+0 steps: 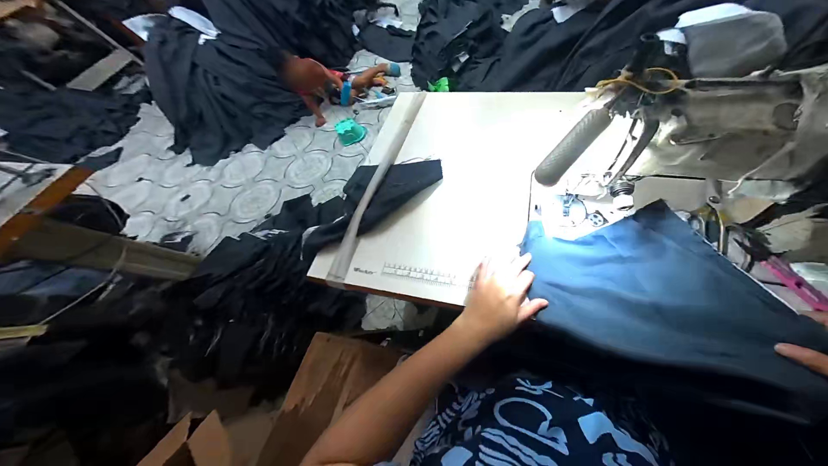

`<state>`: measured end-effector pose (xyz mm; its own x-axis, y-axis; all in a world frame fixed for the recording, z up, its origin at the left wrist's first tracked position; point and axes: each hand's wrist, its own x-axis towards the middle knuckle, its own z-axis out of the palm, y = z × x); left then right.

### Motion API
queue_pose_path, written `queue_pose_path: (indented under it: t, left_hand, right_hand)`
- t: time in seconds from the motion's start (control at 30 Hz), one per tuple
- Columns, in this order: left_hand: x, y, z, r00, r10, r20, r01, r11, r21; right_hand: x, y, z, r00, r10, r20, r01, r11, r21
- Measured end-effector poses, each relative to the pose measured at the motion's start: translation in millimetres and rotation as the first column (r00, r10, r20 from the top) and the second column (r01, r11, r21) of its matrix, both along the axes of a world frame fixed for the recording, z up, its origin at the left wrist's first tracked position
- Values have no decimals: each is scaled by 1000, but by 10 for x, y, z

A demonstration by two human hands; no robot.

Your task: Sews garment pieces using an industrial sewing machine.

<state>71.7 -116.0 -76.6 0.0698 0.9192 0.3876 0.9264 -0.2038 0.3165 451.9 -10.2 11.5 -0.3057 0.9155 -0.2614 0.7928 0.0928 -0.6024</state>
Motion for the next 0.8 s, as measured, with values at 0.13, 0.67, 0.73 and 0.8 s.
queue_pose_path:
  t: [0.13, 0.67, 0.73, 0.8]
  left_hand:
    - [-93, 1, 60, 998, -53, 37, 57, 992, -113]
    - [-246, 767, 271, 967, -246, 69, 252, 871, -423]
    - [-286, 1004, 304, 976, -213, 39, 207, 864, -459]
    - [-326, 1202, 246, 982, -189, 9, 171, 869, -465]
  right_hand:
    - [-225, 99, -212, 995, 59, 82, -78, 964, 255]
    - [-1788, 147, -685, 866, 477, 150, -491, 756, 432]
    - [-1844, 376, -685, 871, 463, 164, -489, 790, 369]
    - [-1886, 559, -648, 868, 463, 179, -497, 814, 301]
